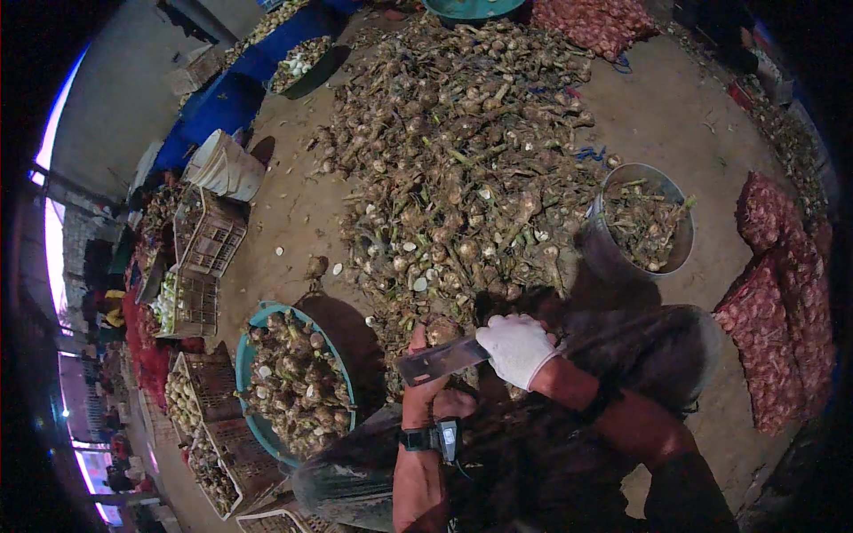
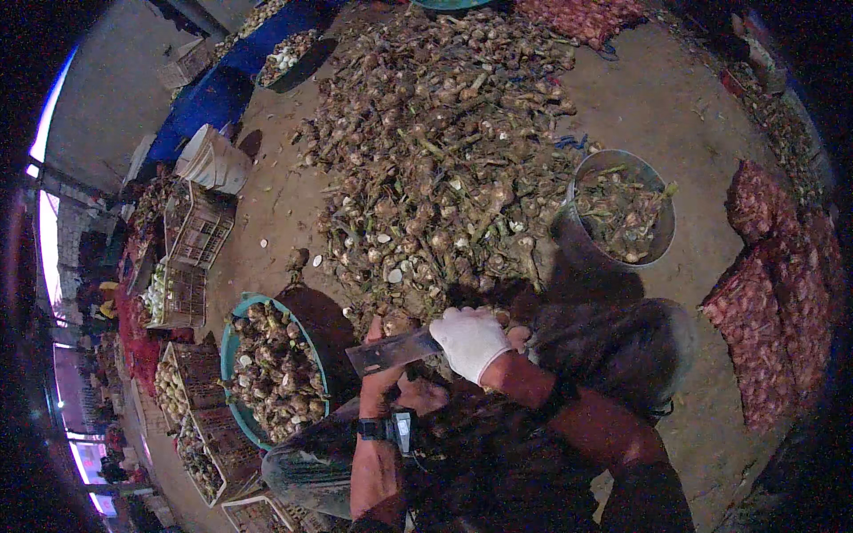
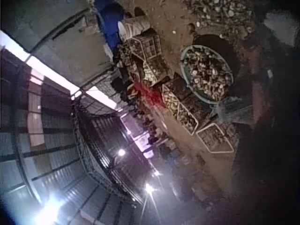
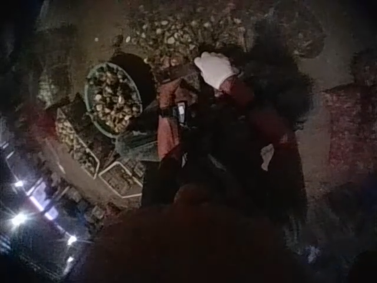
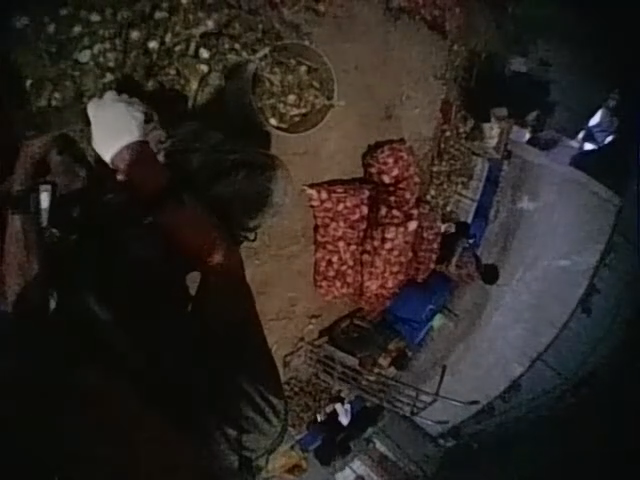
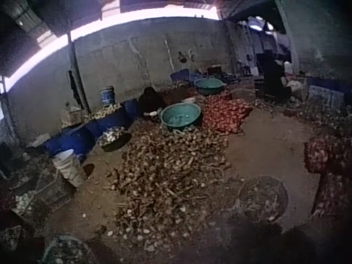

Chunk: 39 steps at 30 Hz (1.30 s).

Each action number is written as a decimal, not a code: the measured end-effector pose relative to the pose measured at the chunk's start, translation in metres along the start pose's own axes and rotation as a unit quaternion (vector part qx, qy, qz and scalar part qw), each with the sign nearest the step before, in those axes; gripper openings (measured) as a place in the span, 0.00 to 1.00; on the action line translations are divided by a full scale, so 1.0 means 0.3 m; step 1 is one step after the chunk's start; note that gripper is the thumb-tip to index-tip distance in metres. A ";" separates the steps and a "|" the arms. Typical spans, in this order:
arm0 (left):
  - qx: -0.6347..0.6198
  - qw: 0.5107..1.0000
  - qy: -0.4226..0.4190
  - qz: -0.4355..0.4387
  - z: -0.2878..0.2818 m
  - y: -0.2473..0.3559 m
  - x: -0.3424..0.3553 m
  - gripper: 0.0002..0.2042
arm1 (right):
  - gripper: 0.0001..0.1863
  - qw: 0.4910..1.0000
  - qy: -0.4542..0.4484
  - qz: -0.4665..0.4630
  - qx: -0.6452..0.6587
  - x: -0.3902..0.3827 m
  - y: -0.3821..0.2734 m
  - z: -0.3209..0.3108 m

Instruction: Using a cleaver to trim the stalks and roots off of harvested vegetables (possibly onions or similar bulbs) in a warehouse setting.

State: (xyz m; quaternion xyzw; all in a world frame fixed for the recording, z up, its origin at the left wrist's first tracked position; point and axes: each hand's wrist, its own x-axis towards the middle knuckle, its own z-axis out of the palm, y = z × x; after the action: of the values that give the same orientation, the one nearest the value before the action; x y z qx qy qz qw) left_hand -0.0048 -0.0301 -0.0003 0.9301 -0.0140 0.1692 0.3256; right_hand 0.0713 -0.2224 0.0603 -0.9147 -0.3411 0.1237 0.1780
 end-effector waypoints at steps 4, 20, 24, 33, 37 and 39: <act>-0.183 0.975 -0.039 -0.122 -0.029 0.080 -0.012 0.41 | 0.06 1.000 0.001 -0.008 -0.007 -0.017 0.021 0.007; -0.374 0.898 -0.022 -0.230 -0.154 0.105 0.070 0.33 | 0.11 0.983 0.086 0.090 0.135 0.046 0.169 0.010; -0.222 0.967 -0.027 -0.118 -0.165 0.042 0.071 0.37 | 0.11 0.981 0.086 0.023 0.172 0.055 0.035 0.027; -0.300 0.904 0.152 -0.262 -0.128 0.075 0.079 0.31 | 0.23 0.935 0.018 0.090 0.342 0.019 -0.031 0.053; -0.409 0.843 0.163 -0.309 -0.094 0.048 0.060 0.28 | 0.22 0.908 0.015 0.126 0.399 0.017 -0.051 0.047; -0.419 0.839 0.165 -0.306 -0.084 0.032 0.039 0.26 | 0.17 0.922 0.030 0.082 0.376 0.024 -0.071 0.044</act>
State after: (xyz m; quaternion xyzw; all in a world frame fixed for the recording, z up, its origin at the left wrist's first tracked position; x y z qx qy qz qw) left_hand -0.0027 -0.0213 0.0276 0.6201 0.2563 0.1901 0.7167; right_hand 0.0597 -0.1993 0.0563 -0.8083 -0.1878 0.2294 0.5087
